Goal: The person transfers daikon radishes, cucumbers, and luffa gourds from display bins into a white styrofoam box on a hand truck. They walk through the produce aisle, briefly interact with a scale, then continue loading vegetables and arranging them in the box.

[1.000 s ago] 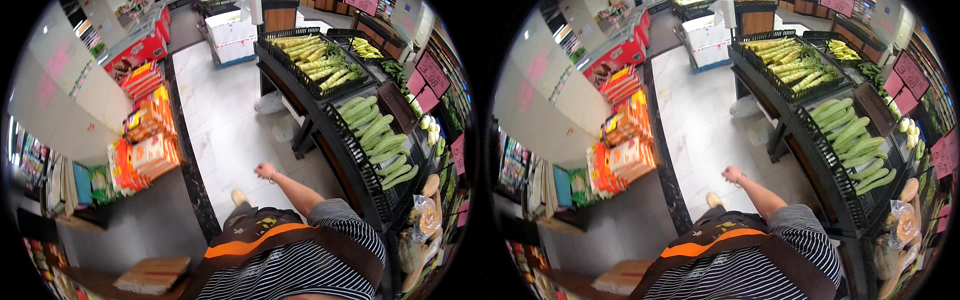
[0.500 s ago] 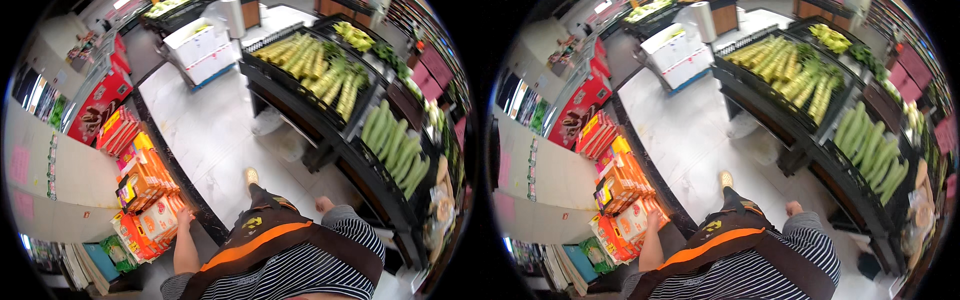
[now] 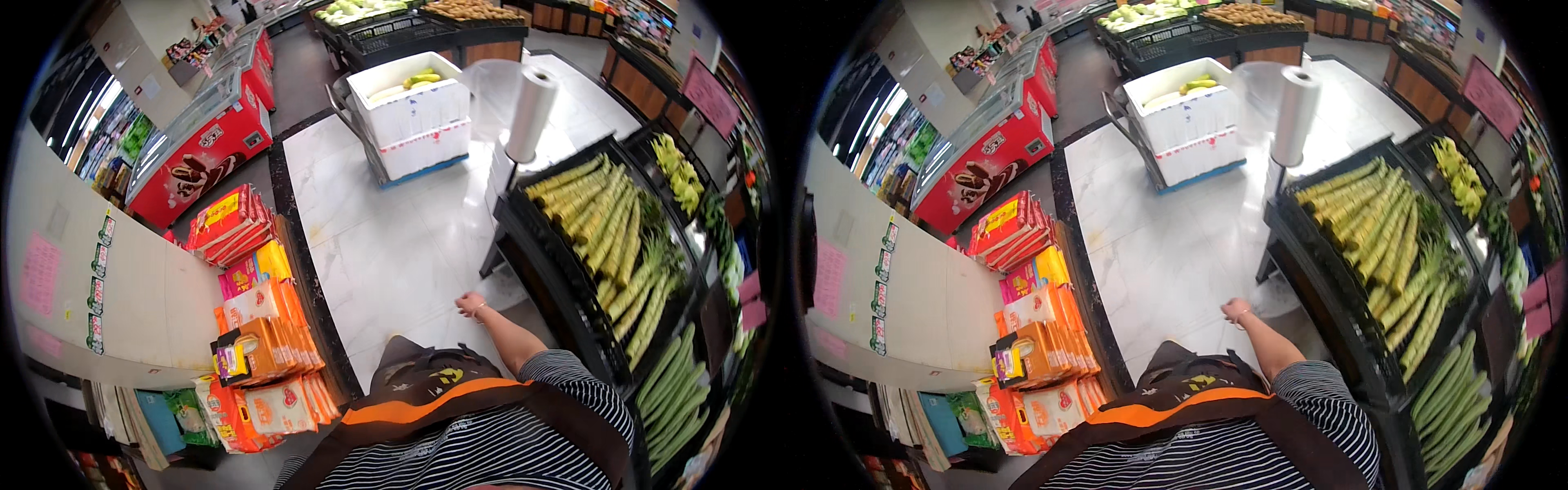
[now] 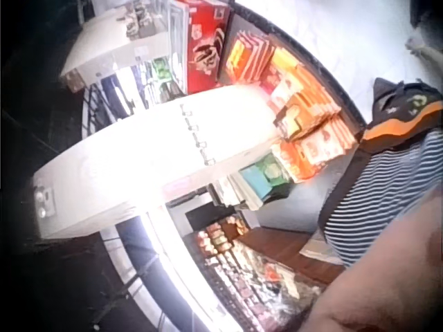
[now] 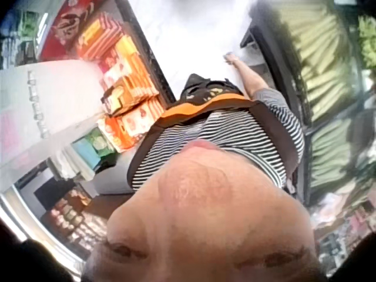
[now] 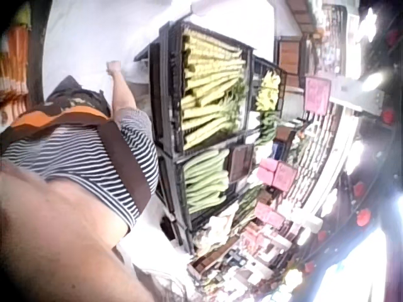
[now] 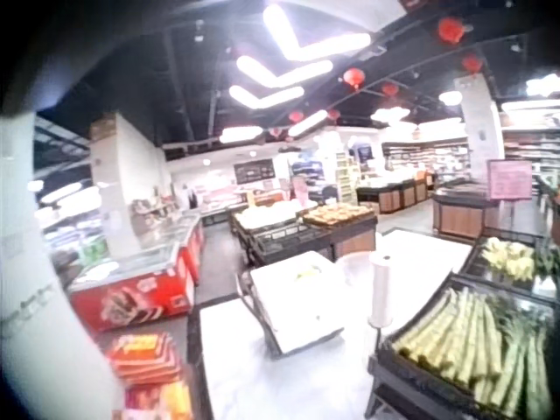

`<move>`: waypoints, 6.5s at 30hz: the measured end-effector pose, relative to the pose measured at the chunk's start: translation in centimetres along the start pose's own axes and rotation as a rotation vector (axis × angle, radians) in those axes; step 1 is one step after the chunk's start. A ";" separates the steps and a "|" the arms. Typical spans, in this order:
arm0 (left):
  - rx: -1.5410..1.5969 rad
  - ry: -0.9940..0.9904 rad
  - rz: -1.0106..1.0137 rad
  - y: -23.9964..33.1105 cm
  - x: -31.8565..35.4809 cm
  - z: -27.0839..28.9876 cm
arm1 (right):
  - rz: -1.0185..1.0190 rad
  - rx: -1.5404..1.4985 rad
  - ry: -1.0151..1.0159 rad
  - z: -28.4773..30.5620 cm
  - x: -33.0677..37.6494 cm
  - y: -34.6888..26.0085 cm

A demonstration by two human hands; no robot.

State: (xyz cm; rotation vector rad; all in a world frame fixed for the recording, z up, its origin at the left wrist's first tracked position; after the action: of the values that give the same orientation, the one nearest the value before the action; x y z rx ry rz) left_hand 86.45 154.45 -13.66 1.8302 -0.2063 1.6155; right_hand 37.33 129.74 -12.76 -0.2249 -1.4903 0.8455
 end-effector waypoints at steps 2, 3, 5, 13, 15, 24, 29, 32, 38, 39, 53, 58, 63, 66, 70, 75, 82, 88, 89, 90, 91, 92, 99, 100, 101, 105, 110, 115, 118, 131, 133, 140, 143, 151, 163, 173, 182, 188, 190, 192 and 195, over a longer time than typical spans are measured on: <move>0.132 0.065 0.050 2.2 -0.8 3.0 | 0.108 -0.030 -0.075 0.3 -3.7 -6.6; 0.175 0.090 0.065 3.3 -1.3 4.5 | 0.119 -0.024 -0.127 0.2 -5.6 -9.5; 0.232 0.124 0.095 5.5 -2.5 8.1 | 0.115 -0.003 -0.187 0.3 -8.8 -13.6; 0.184 0.183 0.005 24.9 -12.7 30.5 | -0.380 -0.178 -0.023 7.1 -17.7 -5.6; 0.092 0.206 -0.134 34.0 -16.4 37.4 | -0.310 -0.089 -0.030 10.1 -19.4 -4.5; -0.005 0.230 -0.707 82.3 -17.4 45.9 | -0.116 -0.564 0.234 21.2 -30.9 -22.6; -0.616 0.613 -0.864 101.2 -19.4 49.1 | 0.275 -0.394 0.469 37.0 -39.7 -46.7; -0.709 0.981 -0.726 108.9 -23.3 53.5 | 0.424 -0.459 0.493 46.7 -45.7 -59.0; -0.509 1.021 -0.399 112.6 -33.0 63.3 | 0.192 -0.580 0.509 59.3 -60.4 -71.0; -0.372 0.886 -0.393 113.3 -34.7 63.4 | 0.125 -0.494 0.575 62.3 -63.3 -70.1; -0.278 0.926 -0.313 116.0 -34.8 62.1 | -0.386 0.014 0.634 74.1 -75.5 -71.6; -0.253 0.939 -0.285 114.9 -35.3 62.7 | -0.400 -0.071 0.672 73.2 -75.8 -72.2; -0.237 0.904 -0.339 114.7 -35.4 62.5 | -0.483 -0.139 0.587 73.4 -74.9 -73.1; -0.216 0.899 -0.296 113.5 -35.7 63.1 | -0.488 -0.164 0.564 73.9 -74.8 -74.5; -0.184 0.855 -0.368 113.8 -36.2 63.0 | -0.345 -0.309 0.692 78.9 -79.1 -69.1; -0.179 0.903 -0.379 114.7 -35.2 62.6 | -0.161 -0.359 0.851 77.4 -78.1 -69.1; -0.214 0.911 -0.342 115.1 -35.0 61.9 | 0.049 -0.337 1.116 68.8 -71.9 -76.1; -0.248 0.893 -0.287 114.9 -35.1 61.9 | 0.133 -0.427 0.738 56.7 -76.4 -77.5; -0.252 0.883 -0.297 115.0 -35.0 61.9 | 0.138 -0.435 0.745 54.7 -77.4 -77.4; -0.257 0.872 -0.307 115.1 -35.2 62.0 | 0.073 -0.422 0.752 52.9 -77.8 -77.4; -0.260 0.875 -0.310 115.1 -35.1 62.2 | 0.008 -0.406 0.754 51.4 -77.7 -77.6; -0.258 0.877 -0.310 114.9 -35.0 62.3 | -0.007 -0.404 0.737 50.3 -77.1 -78.3; -0.111 0.673 -0.487 114.2 -36.3 63.1 | 0.152 0.017 0.795 48.0 -69.8 -79.0; -0.145 0.621 -0.473 113.8 -36.9 63.4 | 0.184 0.031 0.712 47.8 -67.8 -79.0; -0.430 0.616 -0.474 114.6 -37.0 63.7 | 0.210 0.037 0.632 47.4 -65.4 -78.7; -1.132 0.496 -1.052 119.7 -32.1 60.1 | 0.176 -0.127 0.773 45.2 -51.7 -74.3; -1.877 -0.397 -0.972 119.2 -33.4 61.2 | -0.016 -0.339 1.066 34.5 -39.6 -66.6; -2.404 -0.565 -0.599 116.6 -37.6 58.9 | -0.371 -0.686 1.002 12.1 -36.9 -55.0; -2.429 -0.643 -0.528 115.8 -36.6 57.6 | -0.543 -0.734 0.887 -1.1 -37.4 -49.5; -2.227 -0.493 -0.564 105.8 -40.4 51.4 | -0.625 -1.384 0.868 -42.0 -31.2 -37.9; -2.191 -0.441 -0.605 105.3 -37.9 50.2 | -0.285 -2.215 1.182 -41.6 -29.4 -38.9; -2.055 -0.309 -0.666 96.4 -30.9 39.8 | -0.424 -2.083 1.447 -47.2 -19.1 -32.2; -2.009 -0.468 -0.574 91.2 -25.4 33.3 | -0.133 -2.131 1.534 -49.5 -16.2 -28.1; -1.868 -0.519 -0.413 83.9 -17.7 24.7 | -0.063 -2.140 1.602 -43.0 -4.9 -23.3; -1.885 -0.378 -0.062 76.0 -15.3 14.6 | -0.175 -2.195 1.631 -45.4 8.3 -8.4; -2.006 0.022 0.026 66.8 -11.2 5.7 | -0.328 -2.677 1.150 -58.1 7.4 -1.5; -2.133 -0.114 -0.103 58.4 -11.2 -2.9 | -0.395 -2.506 1.390 -61.3 28.0 17.5; -1.734 -0.108 -0.191 53.4 -13.7 -6.1 | -0.346 -2.263 1.582 -58.3 43.7 32.2; -1.513 0.083 -0.197 52.3 -12.9 -6.1 | -0.238 -2.160 1.616 -53.6 46.3 35.8; -1.376 0.218 -0.248 50.5 -10.8 -8.7 | -0.060 -2.147 1.587 -51.3 48.7 40.2; -1.438 0.344 -0.344 46.9 -6.9 -13.5 | 0.091 -2.137 1.596 -47.4 51.4 44.7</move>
State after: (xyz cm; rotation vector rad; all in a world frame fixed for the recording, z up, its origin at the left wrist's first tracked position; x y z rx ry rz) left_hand 48.98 124.57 -2.32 0.4359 -0.6392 0.9716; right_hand 58.30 209.76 -6.00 -1.9007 -0.1546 -1.1392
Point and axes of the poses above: each hand's wrist, its own x-axis away from the middle knuckle, its own z-axis out of the back of the hand, y = z × x, the point moved 8 cm from there along -x, towards the middle knuckle, and after that the axes turned 15 degrees about -y, right-handed, at the moved point
